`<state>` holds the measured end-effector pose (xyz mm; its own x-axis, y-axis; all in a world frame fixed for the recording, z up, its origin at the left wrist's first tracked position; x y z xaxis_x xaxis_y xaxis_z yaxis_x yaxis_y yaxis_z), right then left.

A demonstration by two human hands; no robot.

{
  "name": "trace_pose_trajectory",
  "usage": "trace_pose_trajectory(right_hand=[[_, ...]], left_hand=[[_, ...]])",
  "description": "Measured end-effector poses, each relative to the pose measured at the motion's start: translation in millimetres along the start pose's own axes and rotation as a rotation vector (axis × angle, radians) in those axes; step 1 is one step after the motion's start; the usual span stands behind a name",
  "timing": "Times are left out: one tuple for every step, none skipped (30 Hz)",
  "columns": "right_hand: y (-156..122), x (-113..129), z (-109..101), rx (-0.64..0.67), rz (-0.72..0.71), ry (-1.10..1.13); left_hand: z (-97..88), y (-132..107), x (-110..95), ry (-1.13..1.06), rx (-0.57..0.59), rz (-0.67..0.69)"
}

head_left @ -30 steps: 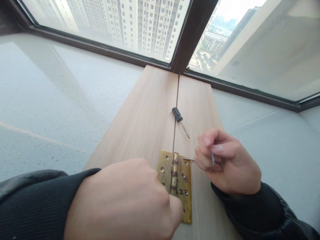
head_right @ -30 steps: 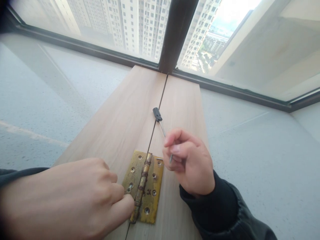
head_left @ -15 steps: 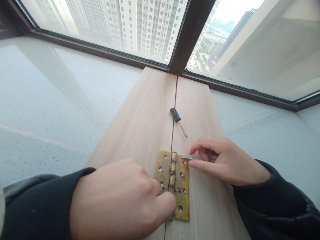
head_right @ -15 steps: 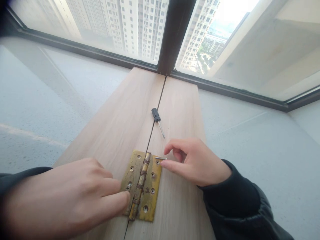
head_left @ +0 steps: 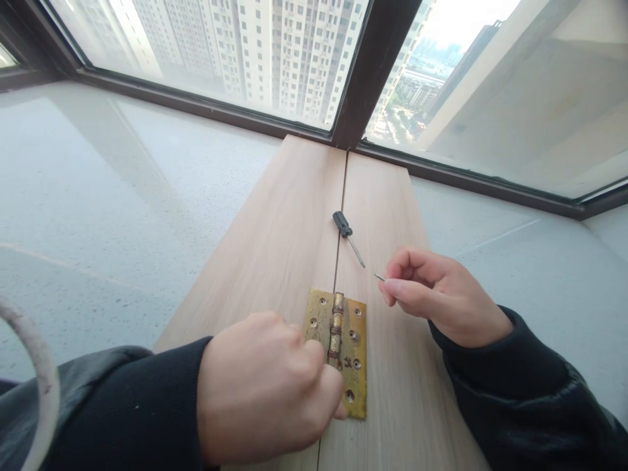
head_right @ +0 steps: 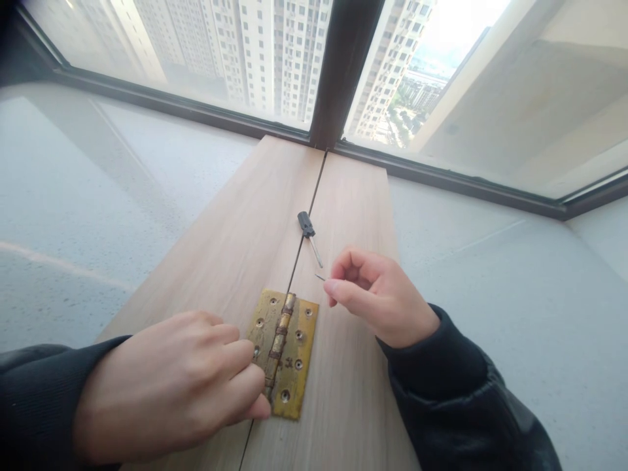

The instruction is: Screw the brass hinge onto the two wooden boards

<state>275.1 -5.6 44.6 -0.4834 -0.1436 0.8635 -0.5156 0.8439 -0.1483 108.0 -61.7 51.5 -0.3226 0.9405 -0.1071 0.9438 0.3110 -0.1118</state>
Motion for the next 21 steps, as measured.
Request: trace_pose_trajectory(right_hand=[[1,-2,0,-0.019,-0.011,0.033],[3,-4,1,-0.035,-0.021,0.060],[5,-6,1,-0.048,-0.033,0.081],[6,-7,2,-0.057,-0.047,0.095],[7,-7,2,-0.060,-0.061,0.101],[7,-6,3,-0.057,-0.077,0.097],[7,-3,5,-0.049,-0.094,0.085],[7,1,8,-0.037,-0.114,0.064],[6,5,11,-0.021,-0.134,0.034],[5,10,16,-0.002,-0.157,-0.003],[5,16,22,0.020,-0.184,-0.045],[5,22,29,0.042,-0.216,-0.093],[5,27,36,0.068,-0.252,-0.147],[4,33,45,0.101,-0.292,-0.205],[4,37,53,0.135,-0.332,-0.266],[4,41,60,0.167,-0.366,-0.328],[4,43,66,0.195,-0.391,-0.388],[3,45,71,0.218,-0.409,-0.443],[3,46,74,0.232,-0.421,-0.494],[2,47,76,0.238,-0.426,-0.541],[2,48,77,0.238,-0.430,-0.586]], left_hand=[[-1.8,0,1,-0.012,-0.043,-0.008],[-4.0,-1,3,-0.037,-0.085,-0.020],[-6.9,-2,6,-0.075,-0.133,-0.039],[-10.2,-4,10,-0.129,-0.182,-0.057],[-12.9,-6,15,-0.191,-0.216,-0.069],[-15.0,-8,20,-0.255,-0.240,-0.066],[-15.1,-10,22,-0.316,-0.224,-0.028],[-13.3,-11,22,-0.362,-0.174,0.024],[-10.4,-12,21,-0.392,-0.112,0.081],[-6.4,-13,19,-0.402,-0.042,0.126],[-2.1,-14,18,-0.395,0.017,0.146],[1.7,-15,18,-0.375,0.059,0.152],[4.6,-16,18,-0.347,0.079,0.150],[6.2,-16,18,-0.319,0.077,0.149],[6.1,-16,17,-0.296,0.051,0.155],[5.0,-16,17,-0.276,0.013,0.163],[3.4,-16,17,-0.261,-0.026,0.170],[2.0,-16,17,-0.250,-0.058,0.176],[0.9,-16,17,-0.238,-0.080,0.177],[0.4,-16,17,-0.222,-0.091,0.176],[0.1,-16,16,-0.201,-0.099,0.174]])
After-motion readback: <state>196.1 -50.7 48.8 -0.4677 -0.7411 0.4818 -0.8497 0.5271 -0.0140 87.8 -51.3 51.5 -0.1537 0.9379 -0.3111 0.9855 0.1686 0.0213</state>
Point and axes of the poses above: each hand's wrist, its own y-axis towards the middle knuckle, its own z-axis out of the palm, x = y × z, the point moved 6 cm from there along y, towards the middle knuckle, and after that the axes turned 14 degrees about x, right-handed, at the moved point
